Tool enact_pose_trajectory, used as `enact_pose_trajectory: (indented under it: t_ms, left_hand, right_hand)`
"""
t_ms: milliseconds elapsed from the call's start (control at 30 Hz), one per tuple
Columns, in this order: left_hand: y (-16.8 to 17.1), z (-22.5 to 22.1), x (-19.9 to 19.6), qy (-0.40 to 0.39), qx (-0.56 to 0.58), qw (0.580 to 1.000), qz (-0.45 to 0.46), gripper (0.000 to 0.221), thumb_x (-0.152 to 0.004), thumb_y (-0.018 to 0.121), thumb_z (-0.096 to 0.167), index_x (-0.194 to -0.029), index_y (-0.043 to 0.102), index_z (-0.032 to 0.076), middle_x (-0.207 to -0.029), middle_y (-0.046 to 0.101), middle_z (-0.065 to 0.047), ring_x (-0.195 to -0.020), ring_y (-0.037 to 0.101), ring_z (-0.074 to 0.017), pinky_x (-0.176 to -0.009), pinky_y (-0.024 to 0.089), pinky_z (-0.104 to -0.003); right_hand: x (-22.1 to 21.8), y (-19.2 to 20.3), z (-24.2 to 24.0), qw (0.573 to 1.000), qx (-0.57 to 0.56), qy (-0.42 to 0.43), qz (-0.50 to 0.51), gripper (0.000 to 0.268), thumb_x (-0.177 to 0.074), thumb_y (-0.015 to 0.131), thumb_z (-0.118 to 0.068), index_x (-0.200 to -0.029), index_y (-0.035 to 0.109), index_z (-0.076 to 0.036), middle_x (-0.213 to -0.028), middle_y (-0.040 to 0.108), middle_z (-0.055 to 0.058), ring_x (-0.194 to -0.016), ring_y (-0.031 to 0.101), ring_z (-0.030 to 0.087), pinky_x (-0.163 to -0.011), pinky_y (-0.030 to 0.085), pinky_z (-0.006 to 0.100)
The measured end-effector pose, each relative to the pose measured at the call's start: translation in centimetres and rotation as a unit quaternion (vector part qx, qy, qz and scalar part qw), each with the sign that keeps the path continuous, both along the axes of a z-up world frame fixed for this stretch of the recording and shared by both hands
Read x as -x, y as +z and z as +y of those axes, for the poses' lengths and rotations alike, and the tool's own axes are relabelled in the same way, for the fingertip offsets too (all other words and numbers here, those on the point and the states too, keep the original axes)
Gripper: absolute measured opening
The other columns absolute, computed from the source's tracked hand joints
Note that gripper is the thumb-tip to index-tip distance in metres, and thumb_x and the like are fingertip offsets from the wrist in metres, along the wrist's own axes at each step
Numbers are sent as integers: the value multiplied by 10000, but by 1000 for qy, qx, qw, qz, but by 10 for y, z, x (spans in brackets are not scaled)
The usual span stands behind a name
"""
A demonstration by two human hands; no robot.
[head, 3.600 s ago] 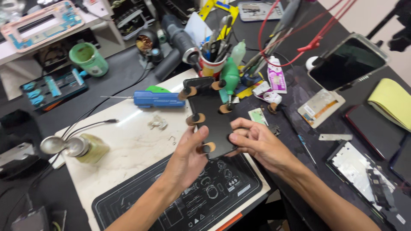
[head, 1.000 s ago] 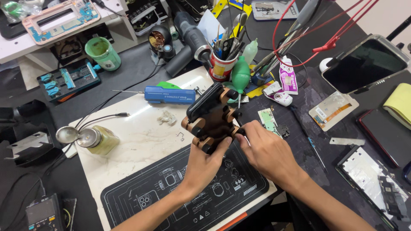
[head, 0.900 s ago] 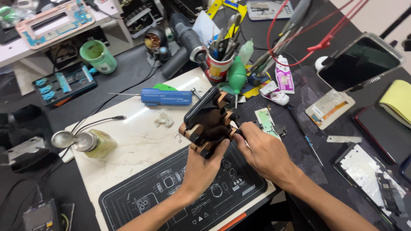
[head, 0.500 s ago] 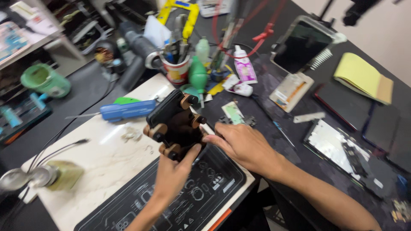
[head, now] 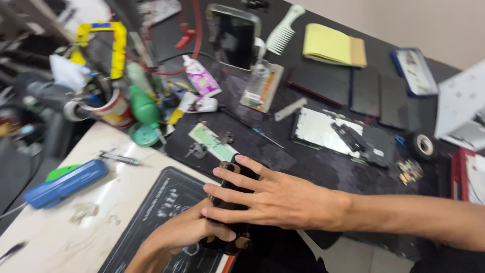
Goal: The person attaches plastic clamps to the edges of a smartphone and then uses a small tool to guide a thin wire through a channel inside a red laptop panel.
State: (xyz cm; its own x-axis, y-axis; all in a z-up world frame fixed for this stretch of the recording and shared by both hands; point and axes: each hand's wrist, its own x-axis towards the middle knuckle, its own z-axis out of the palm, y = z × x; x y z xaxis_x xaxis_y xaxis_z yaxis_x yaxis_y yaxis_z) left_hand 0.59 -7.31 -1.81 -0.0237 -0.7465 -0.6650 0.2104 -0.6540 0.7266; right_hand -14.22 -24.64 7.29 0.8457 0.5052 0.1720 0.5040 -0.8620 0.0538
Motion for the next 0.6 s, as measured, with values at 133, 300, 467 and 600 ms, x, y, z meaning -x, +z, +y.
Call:
enact_pose_trajectory:
  t_ms: [133,300,467,600]
  left_hand:
    - [8,-39,1,-106,11,994,-14,601,-689,789,97,-1224,530,15,-763,572,-25,-693,537,-134,-579,431,-267]
    - [-1,-89,6,-186,47,980,-55,422,-765,813,181,-1028,617,-84,-751,586,-29,-703,541,-122,-593,420,-269]
    - [-15,-141,9,-246,182,952,13,449,-856,738,323,-1104,792,-48,-765,597,-10,-735,490,-86,-633,388,-224]
    - [-10,-176,7,-152,220,947,181,562,-1012,609,475,-1145,644,-70,-844,653,-69,-742,629,-150,-604,475,-271]
  right_hand:
    - [31,1,-15,999,35,-34,-17,499,-1024,536,-179,-1508,418,-163,-1416,564,188,-1375,544,328,-1246,331,538]
    - [53,-2,-43,993,61,-99,-21,422,-1006,543,-181,-1421,467,-160,-1273,608,188,-1226,604,331,-1158,406,528]
    - [75,11,-82,987,28,-153,32,740,-762,737,-180,-1452,475,-136,-1199,604,159,-1141,608,326,-1052,439,511]
    - [89,26,-119,970,-42,-226,78,964,-571,912,-351,-1397,487,-91,-1165,589,185,-1105,590,363,-1003,412,576]
